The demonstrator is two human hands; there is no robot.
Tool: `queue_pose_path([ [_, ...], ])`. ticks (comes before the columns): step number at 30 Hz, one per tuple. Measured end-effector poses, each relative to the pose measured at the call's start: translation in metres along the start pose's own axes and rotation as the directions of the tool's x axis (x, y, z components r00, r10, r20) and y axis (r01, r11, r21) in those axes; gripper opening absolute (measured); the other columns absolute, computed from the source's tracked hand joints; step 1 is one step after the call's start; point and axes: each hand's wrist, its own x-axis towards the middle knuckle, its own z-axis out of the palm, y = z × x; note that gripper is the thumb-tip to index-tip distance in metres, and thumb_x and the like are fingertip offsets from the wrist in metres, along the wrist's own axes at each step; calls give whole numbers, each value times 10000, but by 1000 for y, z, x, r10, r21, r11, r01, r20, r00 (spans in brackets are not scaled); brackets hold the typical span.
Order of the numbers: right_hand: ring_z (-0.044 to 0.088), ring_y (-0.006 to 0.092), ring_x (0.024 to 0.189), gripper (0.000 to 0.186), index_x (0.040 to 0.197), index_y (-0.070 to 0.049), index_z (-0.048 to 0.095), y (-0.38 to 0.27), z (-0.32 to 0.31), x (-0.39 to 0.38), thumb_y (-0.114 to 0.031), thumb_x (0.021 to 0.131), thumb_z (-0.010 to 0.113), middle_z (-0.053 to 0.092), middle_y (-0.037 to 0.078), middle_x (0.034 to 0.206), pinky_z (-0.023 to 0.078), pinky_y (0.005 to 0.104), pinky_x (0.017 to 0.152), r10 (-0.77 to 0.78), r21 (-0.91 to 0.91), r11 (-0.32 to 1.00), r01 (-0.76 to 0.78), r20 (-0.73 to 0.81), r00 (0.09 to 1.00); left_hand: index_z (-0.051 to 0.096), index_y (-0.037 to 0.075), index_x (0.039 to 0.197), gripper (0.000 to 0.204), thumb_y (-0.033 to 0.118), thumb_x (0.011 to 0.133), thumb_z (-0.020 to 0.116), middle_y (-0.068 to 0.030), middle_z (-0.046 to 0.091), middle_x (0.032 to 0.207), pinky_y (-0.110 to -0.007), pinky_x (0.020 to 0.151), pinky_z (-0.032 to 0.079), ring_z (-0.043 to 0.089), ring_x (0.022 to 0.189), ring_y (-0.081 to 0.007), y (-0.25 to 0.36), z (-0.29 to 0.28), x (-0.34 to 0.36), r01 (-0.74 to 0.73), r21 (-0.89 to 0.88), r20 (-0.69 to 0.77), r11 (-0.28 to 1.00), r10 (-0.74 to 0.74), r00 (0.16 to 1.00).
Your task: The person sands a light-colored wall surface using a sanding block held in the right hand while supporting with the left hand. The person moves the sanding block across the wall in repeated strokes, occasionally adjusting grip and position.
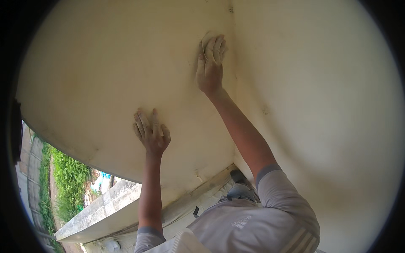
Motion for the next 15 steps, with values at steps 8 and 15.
queue_pose_path([
  [8,108,572,1690,664,1700,152,286,66,-4,-124,6,1084,487,206,381,1802,159,603,1378,17,-61,998,-17,0,1000,689,117,1556,602,294,1001,538,-322,476,1702,-590,1358,167,370,1643,-474,7,14,4,-19,59,-94,998,25,995],
  [15,169,595,1667,616,1659,175,358,19,-8,48,3,1088,513,246,430,1760,194,602,1373,-90,-52,995,86,-89,992,701,89,1536,599,255,978,557,-348,469,1696,-597,1362,154,365,1644,-493,2,6,-1,-32,53,-85,998,36,996],
])
